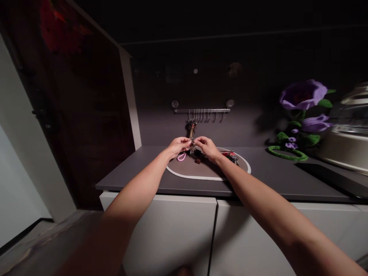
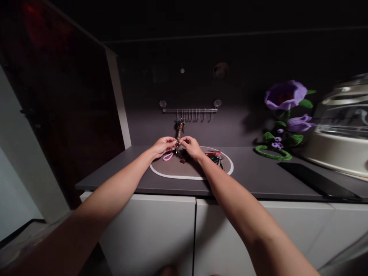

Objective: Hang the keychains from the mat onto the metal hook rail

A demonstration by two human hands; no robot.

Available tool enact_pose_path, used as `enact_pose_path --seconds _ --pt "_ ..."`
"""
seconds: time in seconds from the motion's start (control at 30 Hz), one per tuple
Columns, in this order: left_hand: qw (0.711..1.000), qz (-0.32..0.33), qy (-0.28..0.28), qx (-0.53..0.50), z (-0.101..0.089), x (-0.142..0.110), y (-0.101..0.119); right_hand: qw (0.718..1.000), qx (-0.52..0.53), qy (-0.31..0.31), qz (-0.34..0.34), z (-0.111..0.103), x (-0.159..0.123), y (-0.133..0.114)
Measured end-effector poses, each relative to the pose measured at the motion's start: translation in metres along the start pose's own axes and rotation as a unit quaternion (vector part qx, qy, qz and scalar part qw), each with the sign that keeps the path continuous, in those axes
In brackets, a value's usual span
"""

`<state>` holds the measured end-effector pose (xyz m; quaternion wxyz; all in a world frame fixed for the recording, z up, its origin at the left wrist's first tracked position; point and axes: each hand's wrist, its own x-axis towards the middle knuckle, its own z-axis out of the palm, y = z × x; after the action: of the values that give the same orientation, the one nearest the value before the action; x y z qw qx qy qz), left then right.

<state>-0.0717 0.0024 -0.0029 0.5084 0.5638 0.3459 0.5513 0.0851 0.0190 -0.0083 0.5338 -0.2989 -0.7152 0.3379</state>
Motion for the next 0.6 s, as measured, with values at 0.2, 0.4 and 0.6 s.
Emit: enact_pose_path --seconds 0.2,0.4,0.6 --pt "1.000 0.020 0.012 0.014 0.002 0.002 -0.002 1.000 0.009 0.025 -0.014 -0.004 0.010 0.008" --pt "0.992 0.050 0.042 0.109 0.003 0.005 -0.008 0.996 0.057 0.066 0.023 -0.006 0.028 0.003" --pt "0.949 0.120 0.067 0.284 0.000 0.010 -0.014 0.986 0.069 0.131 0.077 -0.008 0.054 -0.021"
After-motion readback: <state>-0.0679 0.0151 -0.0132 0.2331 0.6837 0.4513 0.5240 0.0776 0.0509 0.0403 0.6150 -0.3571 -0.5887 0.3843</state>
